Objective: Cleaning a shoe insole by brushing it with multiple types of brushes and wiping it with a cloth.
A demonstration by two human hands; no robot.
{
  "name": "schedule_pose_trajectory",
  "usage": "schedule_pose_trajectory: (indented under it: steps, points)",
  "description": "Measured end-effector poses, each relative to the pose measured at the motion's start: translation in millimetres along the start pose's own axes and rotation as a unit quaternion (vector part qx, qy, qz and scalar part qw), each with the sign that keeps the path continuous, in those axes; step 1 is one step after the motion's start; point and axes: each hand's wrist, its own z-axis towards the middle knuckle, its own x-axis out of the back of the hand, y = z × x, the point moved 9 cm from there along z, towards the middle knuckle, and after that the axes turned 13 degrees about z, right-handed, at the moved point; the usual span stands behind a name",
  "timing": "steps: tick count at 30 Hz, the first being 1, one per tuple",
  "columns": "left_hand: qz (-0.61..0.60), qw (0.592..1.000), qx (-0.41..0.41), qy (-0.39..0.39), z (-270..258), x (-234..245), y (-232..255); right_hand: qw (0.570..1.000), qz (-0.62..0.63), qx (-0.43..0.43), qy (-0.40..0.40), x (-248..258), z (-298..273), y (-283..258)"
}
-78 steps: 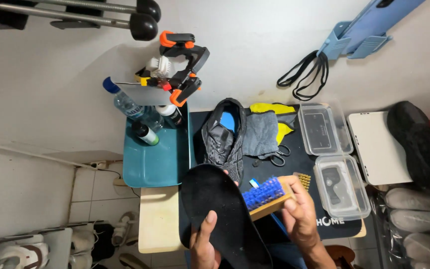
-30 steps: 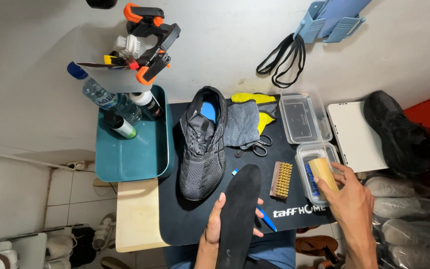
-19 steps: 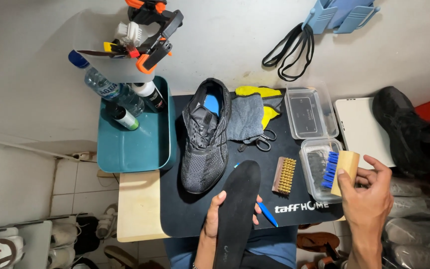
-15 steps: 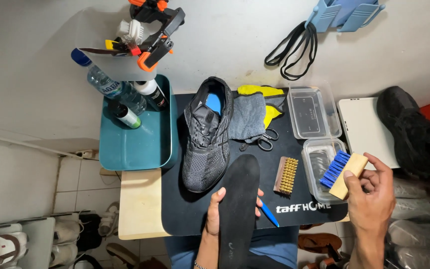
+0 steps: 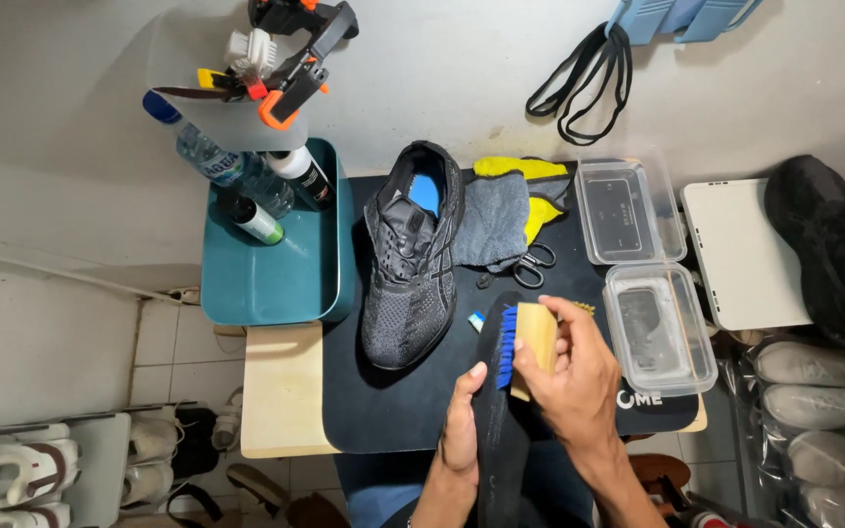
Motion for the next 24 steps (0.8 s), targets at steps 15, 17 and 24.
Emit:
schedule_pose_trajectory:
  steps: [15,17,24]
  points:
    - [-0.037,0.999,0.011,-0.027,-6,0,-13,0.998,0.067,-0.004,0.018,5,2,5]
    - [0.076,0.996,0.014,-0.049,-8,17,-23,0.995,0.06,-0.052,0.06,15,9,16]
    - [0.003,0.993,0.044,-0.106,-21,-2,-2,0.988,0.093,0.015,-0.12,-25,-64,-18]
